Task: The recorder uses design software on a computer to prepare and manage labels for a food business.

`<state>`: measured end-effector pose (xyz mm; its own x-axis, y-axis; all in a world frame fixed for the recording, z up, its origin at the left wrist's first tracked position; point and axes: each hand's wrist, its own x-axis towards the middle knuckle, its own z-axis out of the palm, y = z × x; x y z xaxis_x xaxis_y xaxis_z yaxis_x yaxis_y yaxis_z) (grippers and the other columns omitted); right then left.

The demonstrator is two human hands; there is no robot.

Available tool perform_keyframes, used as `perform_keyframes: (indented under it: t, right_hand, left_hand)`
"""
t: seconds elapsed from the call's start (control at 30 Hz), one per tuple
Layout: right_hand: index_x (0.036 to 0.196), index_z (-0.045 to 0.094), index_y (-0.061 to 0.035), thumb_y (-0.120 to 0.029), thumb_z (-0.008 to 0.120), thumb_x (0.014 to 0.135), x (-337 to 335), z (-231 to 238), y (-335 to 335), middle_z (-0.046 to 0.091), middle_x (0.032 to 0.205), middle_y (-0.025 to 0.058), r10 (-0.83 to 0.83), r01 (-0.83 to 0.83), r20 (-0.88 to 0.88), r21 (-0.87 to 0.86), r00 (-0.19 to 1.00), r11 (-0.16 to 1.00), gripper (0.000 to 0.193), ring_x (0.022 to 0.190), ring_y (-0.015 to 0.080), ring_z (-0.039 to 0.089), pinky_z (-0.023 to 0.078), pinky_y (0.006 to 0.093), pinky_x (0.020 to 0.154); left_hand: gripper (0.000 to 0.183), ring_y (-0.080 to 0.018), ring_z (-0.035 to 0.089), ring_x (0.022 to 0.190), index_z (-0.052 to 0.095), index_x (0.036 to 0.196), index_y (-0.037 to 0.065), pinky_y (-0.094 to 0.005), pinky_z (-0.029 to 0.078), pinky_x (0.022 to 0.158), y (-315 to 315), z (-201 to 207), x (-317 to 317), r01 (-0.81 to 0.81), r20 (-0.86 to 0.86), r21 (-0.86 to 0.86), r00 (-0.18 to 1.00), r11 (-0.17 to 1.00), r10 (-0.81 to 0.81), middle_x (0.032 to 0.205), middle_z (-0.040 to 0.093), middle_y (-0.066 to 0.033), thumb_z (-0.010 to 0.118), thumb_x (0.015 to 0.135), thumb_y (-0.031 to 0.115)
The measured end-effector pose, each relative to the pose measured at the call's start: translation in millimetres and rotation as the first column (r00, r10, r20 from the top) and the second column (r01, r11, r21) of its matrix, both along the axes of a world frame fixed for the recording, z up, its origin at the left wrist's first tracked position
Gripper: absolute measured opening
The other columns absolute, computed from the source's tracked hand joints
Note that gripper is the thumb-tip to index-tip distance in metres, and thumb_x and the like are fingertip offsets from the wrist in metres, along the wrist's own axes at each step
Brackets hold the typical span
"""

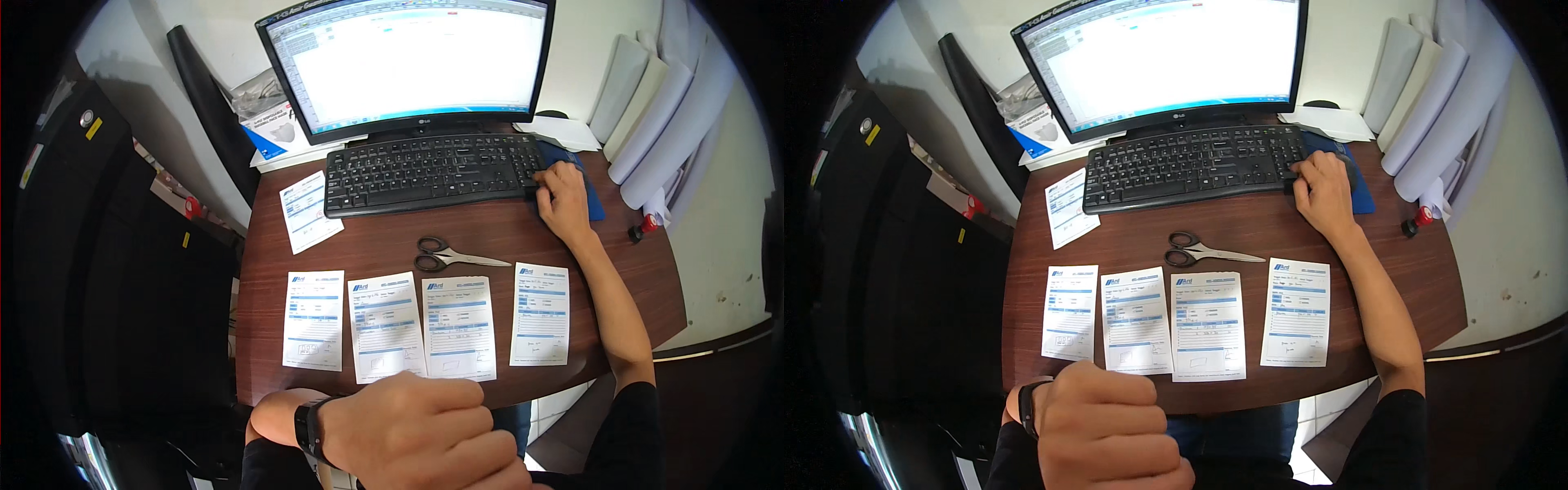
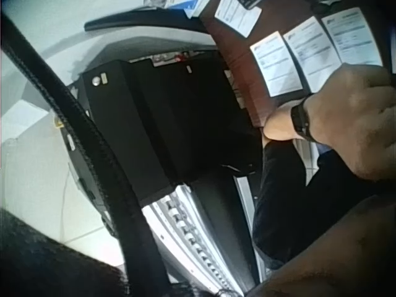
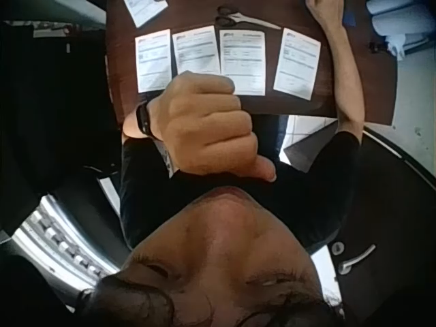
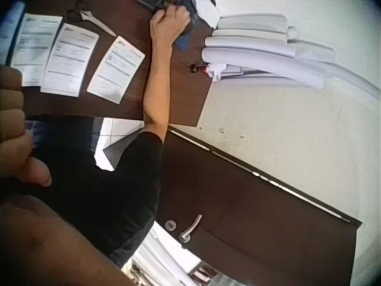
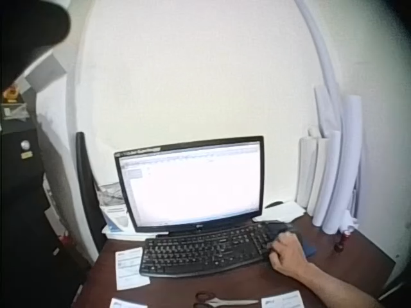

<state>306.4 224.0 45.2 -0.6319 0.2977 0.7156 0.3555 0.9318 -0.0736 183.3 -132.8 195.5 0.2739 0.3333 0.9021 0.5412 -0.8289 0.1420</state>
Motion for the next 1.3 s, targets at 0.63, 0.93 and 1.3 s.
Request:
perform_keyframes:
  t: [0.63,0.93,1.3]
  right_hand:
    - [0.126,0.064,-0.0006,-0.025,0.062,0.097,-8,-4,-8,0.055,0.145,0.0192,-0.032,0.036,0.040,-0.105,0.999,0.994,0.039,0.144,0.0392,0.044,0.031,0.0534,0.117]
    - [0.126,0.063,-0.0011,-0.023,0.063,0.096,-6,-10,1,0.058,0.140,0.0178,-0.079,0.079,0.027,-0.010,0.997,0.997,0.037,0.135,0.0381,0.051,0.034,0.0499,0.114]
    - [0.128,0.063,-0.0011,-0.023,0.063,0.096,1,-12,7,0.060,0.137,0.0174,-0.100,0.101,0.011,-0.060,0.995,0.993,0.038,0.134,0.0366,0.053,0.034,0.0490,0.114]
  left_hand:
    - [0.048,-0.0095,0.038,0.049,0.053,0.067,0.009,-0.0249,0.032,0.047,-13,-2,19,-0.178,0.078,0.069,0.982,0.982,0.173,0.060,0.036,0.0025,0.071,0.096,0.042]
    - [0.051,-0.0107,0.042,0.049,0.054,0.070,0.010,-0.0246,0.031,0.047,4,8,-36,-0.088,-0.249,0.075,0.963,0.993,0.104,0.060,0.042,0.0016,0.077,0.087,0.052]
    - [0.057,-0.0120,0.068,0.055,0.060,0.123,0.005,-0.0319,0.063,0.059,-28,45,-43,-0.247,-0.092,-0.347,0.969,0.905,0.229,0.065,0.069,-0.0021,0.086,0.082,0.035]
